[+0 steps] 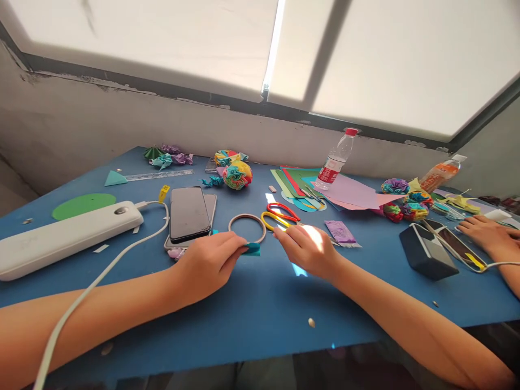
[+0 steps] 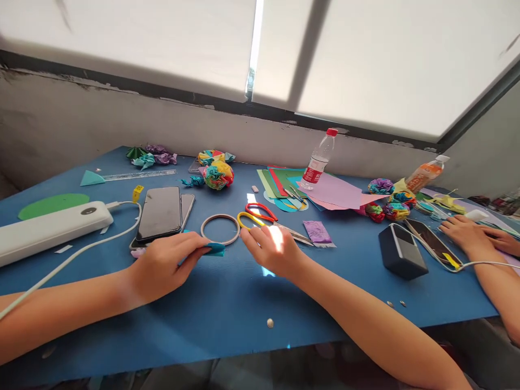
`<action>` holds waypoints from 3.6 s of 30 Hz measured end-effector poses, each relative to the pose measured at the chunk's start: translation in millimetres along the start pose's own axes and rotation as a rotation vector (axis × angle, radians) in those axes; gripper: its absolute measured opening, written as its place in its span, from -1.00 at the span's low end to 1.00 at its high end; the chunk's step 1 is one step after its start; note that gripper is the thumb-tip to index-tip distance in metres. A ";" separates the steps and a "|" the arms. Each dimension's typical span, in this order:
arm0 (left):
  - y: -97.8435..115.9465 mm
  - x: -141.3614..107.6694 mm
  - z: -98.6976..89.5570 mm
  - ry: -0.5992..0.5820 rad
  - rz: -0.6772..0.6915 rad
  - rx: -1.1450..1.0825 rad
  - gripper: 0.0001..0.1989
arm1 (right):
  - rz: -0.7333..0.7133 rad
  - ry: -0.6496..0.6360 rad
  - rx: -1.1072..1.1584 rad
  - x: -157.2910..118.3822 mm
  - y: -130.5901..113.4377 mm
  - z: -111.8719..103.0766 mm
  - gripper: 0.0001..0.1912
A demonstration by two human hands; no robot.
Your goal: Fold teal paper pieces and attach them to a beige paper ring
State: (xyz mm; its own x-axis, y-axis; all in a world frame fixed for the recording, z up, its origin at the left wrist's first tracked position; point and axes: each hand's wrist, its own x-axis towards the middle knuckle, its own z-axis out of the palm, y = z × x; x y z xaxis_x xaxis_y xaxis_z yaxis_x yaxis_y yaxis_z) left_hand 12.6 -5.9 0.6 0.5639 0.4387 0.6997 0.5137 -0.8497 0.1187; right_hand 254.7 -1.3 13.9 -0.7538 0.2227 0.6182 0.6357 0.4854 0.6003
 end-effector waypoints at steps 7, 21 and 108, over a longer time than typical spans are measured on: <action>0.8 2.5 -7.8 0.084 0.489 0.376 -0.87 | 0.023 -0.133 0.309 11.3 -24.2 -10.1 -0.81; 2.5 -1.6 0.0 0.040 0.459 0.282 -0.87 | -0.021 0.028 0.247 17.3 -37.2 -26.8 -0.93; 19.3 13.5 -17.3 -0.078 -0.233 -0.435 -0.86 | -0.134 0.095 0.370 24.0 -21.5 -12.7 -0.77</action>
State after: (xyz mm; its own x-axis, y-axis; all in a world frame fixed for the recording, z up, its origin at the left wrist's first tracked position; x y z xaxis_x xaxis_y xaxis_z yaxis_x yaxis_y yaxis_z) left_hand 19.0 -21.5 24.5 0.5211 0.6378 0.5672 0.3237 -0.7626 0.5601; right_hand 225.0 -17.1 22.3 -0.7962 0.0655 0.6014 0.4166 0.7802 0.4666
